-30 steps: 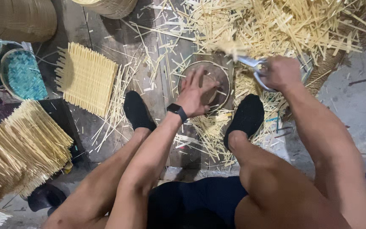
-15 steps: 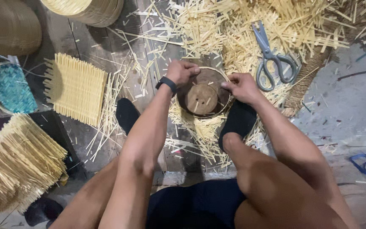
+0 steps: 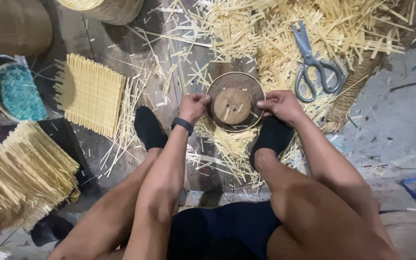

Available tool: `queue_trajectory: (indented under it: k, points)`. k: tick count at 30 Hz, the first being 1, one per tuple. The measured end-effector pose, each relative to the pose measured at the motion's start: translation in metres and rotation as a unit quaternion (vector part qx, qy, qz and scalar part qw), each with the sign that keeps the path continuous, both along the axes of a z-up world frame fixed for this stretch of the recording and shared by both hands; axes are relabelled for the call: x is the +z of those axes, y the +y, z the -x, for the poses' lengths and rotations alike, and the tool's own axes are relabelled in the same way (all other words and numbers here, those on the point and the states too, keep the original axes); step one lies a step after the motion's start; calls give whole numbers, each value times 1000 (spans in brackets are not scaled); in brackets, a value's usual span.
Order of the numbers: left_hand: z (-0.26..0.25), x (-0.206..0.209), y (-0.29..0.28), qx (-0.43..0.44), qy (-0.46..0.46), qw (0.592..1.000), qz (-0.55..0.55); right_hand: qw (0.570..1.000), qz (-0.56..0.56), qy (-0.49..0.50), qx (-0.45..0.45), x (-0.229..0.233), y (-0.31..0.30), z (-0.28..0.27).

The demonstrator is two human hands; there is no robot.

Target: The person places a woven mat on a wooden block, uses shears to trim the protruding edges of the mat, and then stacks the finished mat with others. The person repeats this process for multiple mats.

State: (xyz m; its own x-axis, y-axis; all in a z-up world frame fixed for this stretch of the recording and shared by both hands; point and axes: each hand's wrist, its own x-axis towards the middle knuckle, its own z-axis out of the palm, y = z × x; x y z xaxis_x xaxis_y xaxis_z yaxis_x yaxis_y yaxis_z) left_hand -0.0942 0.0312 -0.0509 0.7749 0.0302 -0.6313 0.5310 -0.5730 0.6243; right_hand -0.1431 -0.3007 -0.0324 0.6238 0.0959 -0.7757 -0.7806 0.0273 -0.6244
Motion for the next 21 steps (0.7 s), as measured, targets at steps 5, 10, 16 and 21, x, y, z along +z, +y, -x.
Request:
queue_trajectory:
  k: [5,10,16,21]
  points:
    - [11,-40,10,140,68,981,117,1000,-21,12,-17,-2,-3,1]
    - [3,-29,4,123,42,991,19,999,-3,-7,-35,3,3,3]
    - [41,20,-6,266,182,862,391,983,-103,62,-141,12,17,12]
    - [71,16,-41,332,180,865,330,992,-37,48,-113,16,36,16]
